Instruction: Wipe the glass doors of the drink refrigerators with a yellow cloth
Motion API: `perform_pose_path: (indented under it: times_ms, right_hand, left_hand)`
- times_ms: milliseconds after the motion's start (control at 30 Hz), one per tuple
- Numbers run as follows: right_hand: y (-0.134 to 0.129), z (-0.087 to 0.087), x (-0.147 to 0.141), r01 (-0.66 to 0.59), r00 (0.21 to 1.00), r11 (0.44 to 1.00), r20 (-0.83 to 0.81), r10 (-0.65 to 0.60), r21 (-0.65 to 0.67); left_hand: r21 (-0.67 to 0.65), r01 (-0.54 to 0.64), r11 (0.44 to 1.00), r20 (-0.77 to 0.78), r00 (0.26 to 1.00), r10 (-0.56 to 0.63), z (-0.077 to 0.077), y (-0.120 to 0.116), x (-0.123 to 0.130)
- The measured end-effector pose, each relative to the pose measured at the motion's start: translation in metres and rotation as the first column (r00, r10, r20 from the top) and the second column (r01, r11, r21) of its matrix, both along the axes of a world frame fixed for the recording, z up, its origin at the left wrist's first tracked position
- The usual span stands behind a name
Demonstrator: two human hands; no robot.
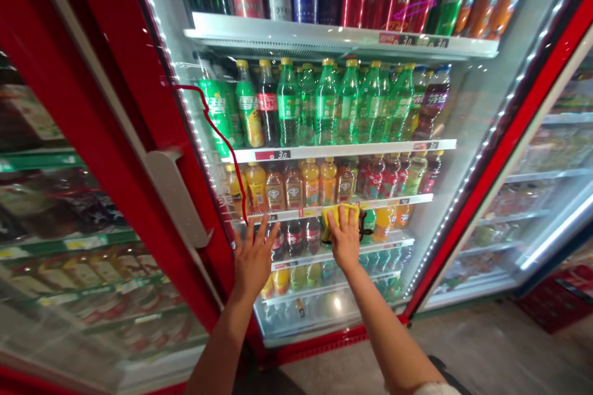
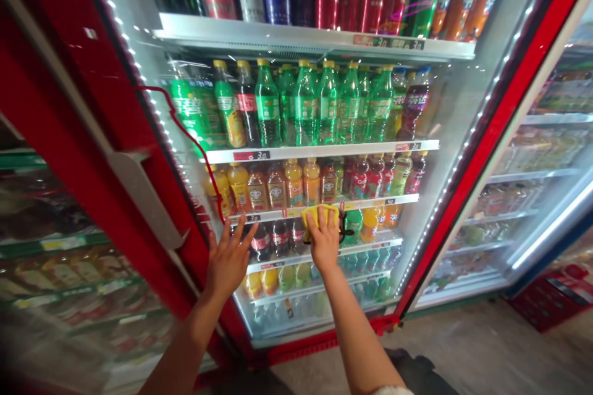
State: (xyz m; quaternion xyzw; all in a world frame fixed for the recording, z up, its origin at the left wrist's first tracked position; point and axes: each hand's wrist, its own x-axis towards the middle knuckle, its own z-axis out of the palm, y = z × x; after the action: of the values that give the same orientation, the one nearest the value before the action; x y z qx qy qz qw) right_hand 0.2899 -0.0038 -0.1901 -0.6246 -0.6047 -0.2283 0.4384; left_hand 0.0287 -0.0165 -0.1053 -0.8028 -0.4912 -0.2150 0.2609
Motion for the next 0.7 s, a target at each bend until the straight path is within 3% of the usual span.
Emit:
perform_pose_path:
  times_ms: [100,200,267,333,400,467,567,700]
  right_hand:
    - [0.014,0.031,-0.009,0.088,0.990,0.992,-0.118,-0.077,0.091]
    - [0.022,0.051,-0.049,0.077,0.993,0.995,-0.091,-0.071,0.066]
    - [0.019,0.047,-0.076,0.010,1.000,1.000,-0.005,-0.010,0.013]
    - [0.011,0.032,-0.091,-0.069,0.993,0.997,0.088,0.073,-0.041]
    - [0.003,0.015,-0.089,-0.113,0.982,0.990,0.143,0.123,-0.082]
    - [-0.001,0.008,-0.078,-0.091,0.989,0.994,0.115,0.098,-0.065]
    - [0.005,0.024,-0.068,-0.001,1.000,0.999,-0.013,0.001,0.053]
    - [0.022,0.059,-0.097,0.011,1.000,0.994,-0.026,-0.008,0.112]
  left_hand:
    - [-0.014,-0.003,1.000,0.007,1.000,0.003,0.000,-0.001,-0.011]
    - [-0.028,-0.009,1.000,0.030,0.999,0.010,-0.001,-0.002,-0.017]
    - [-0.034,-0.005,0.999,0.036,0.999,0.006,-0.001,-0.003,-0.021]
    - [-0.039,0.004,0.999,0.030,1.000,-0.003,0.000,-0.002,-0.025]
    - [-0.045,0.010,0.999,0.017,1.000,-0.010,0.000,-0.001,-0.032]
    - [-0.049,0.009,0.999,0.005,1.000,-0.009,-0.001,0.001,-0.040]
    - [-0.045,0.005,0.999,-0.011,1.000,-0.005,-0.005,0.002,-0.051]
    - [-0.013,0.001,1.000,-0.018,1.000,-0.001,-0.011,0.002,-0.058]
